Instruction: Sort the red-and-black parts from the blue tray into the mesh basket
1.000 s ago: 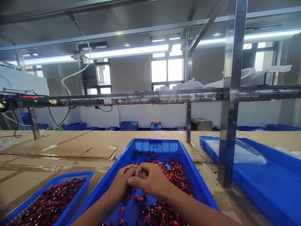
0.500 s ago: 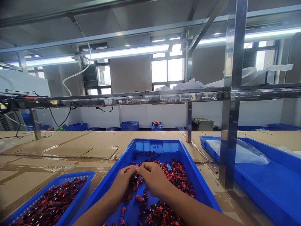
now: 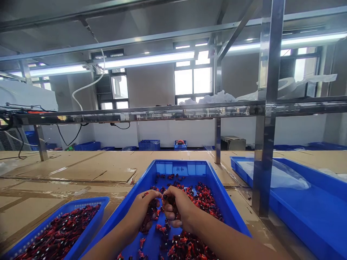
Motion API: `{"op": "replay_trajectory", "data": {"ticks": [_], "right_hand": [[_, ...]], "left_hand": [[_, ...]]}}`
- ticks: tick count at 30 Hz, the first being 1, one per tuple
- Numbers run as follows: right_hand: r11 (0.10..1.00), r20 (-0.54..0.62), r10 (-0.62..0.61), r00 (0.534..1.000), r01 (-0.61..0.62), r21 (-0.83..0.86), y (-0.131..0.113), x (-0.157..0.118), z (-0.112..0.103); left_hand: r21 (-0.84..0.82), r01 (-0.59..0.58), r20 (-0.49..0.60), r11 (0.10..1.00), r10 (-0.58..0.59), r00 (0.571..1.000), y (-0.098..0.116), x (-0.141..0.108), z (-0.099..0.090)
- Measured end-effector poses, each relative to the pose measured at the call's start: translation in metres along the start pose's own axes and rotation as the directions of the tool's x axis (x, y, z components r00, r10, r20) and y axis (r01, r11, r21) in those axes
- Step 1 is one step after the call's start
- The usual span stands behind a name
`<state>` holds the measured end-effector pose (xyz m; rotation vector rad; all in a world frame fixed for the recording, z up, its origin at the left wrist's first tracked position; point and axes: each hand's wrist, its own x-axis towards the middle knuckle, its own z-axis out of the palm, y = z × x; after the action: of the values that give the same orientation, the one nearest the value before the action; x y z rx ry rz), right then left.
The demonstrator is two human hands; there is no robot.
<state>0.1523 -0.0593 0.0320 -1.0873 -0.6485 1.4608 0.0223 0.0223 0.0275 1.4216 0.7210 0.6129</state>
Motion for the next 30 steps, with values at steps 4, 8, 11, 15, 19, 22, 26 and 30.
{"op": "replay_trajectory", "data": {"ticks": [4,8,11,15,19,22,26,30], "right_hand": [[0.995,0.051,-0.059,0.997,0.063,-0.072,0.002,0.0,0.002],[0.732,0.053,-0.395,0.917,0.349,-0.585,0.008,-0.001,0.008],[0.282,0.149,-0.576,0.804,0.366,-0.887,0.01,-0.004,0.012],[0.067,0.194,-0.591,0.783,0.288,-0.955,0.013,-0.007,0.013],[0.092,0.183,-0.576,0.797,0.286,-0.954,0.014,-0.004,0.011],[0.189,0.146,-0.512,0.847,0.277,-0.942,0.012,-0.003,0.006],[0.27,0.145,-0.398,0.906,0.267,-0.925,0.006,-0.005,0.0],[0.136,0.233,-0.475,0.849,0.332,-0.934,0.0,-0.011,0.0]], "left_hand": [[0.0,0.025,0.013,1.0,-0.025,1.0,-0.004,0.005,-0.002],[-0.046,0.088,-0.003,0.995,-0.088,0.996,-0.005,0.007,-0.004],[-0.115,0.134,0.0,0.984,-0.135,0.991,-0.001,0.004,-0.004],[-0.087,0.18,0.041,0.98,-0.177,0.983,0.003,-0.002,-0.002],[0.0,0.219,0.022,0.976,-0.219,0.975,0.003,-0.004,-0.001],[0.03,0.235,0.035,0.971,-0.236,0.971,0.002,-0.004,0.0],[0.083,0.212,0.071,0.974,-0.218,0.973,0.001,-0.006,0.001],[0.033,0.218,0.102,0.975,-0.22,0.97,0.003,-0.005,0.0]]}}
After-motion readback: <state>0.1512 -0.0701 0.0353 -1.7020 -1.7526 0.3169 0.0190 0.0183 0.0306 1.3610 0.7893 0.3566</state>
